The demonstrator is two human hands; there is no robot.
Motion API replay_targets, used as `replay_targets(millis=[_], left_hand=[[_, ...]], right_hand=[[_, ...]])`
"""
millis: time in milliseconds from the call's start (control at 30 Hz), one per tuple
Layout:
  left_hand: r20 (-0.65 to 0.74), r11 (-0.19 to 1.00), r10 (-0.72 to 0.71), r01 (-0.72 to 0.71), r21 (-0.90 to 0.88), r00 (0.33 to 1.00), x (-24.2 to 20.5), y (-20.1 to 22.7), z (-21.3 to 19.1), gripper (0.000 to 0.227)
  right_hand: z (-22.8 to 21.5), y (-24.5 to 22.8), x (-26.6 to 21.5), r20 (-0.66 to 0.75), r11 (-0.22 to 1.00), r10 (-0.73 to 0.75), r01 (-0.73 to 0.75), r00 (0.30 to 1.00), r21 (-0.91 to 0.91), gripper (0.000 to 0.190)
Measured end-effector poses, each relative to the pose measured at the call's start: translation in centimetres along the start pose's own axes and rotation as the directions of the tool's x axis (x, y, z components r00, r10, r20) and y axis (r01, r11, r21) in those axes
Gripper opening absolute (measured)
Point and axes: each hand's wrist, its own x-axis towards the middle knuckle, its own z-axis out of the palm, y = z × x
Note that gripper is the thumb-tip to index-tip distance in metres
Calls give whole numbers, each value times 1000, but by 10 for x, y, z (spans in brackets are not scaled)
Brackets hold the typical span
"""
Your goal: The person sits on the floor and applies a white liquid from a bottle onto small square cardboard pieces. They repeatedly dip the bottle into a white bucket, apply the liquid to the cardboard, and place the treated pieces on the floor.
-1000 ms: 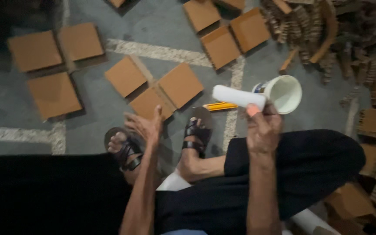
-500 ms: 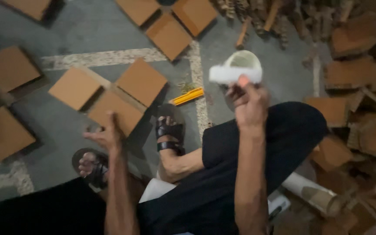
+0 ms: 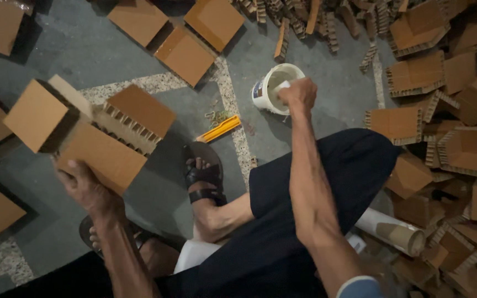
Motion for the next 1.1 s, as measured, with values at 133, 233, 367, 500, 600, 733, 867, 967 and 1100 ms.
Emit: replay_targets(millis=[133, 233, 367, 500, 600, 733, 867, 967, 1100], left_hand=[[27, 995, -10, 8, 95, 1000, 0, 21, 17, 54], [47, 996, -38, 34, 87, 998, -3, 32, 23, 52], [109, 996, -70, 63, 64, 992, -6, 44, 41, 50], [144, 992, 23, -40, 120, 989, -20, 65, 58, 59], [78, 932, -74, 41, 360, 994, -34, 86, 68, 57], [124, 926, -77, 25, 378, 989, -55, 109, 74, 62], [147, 956, -24, -20, 292, 989, -64, 111, 72, 58], [72, 930, -110, 77, 359, 991, -67, 110, 64, 52], [142, 958, -11, -31, 286, 990, -74, 115, 61, 63]], right_hand=[[-43, -3, -5, 47, 986, 80, -86, 996, 140, 35], [-80, 3, -23, -163, 927, 20, 43, 986, 372, 35], [-106, 3, -40, -216, 845, 109, 24, 970, 534, 34], [-101, -8, -41, 19, 710, 221, -175, 975, 683, 35], [-85, -8, -39, 188, 583, 295, -332, 937, 742, 33], [-80, -6, -48, 293, 517, 274, -397, 916, 758, 30], [-105, -10, -99, 377, 130, -136, -361, 916, 923, 25], [-133, -31, -173, 307, 63, -387, -307, 869, 949, 28], [-155, -79, -273, 121, 136, -495, -61, 861, 989, 30]])
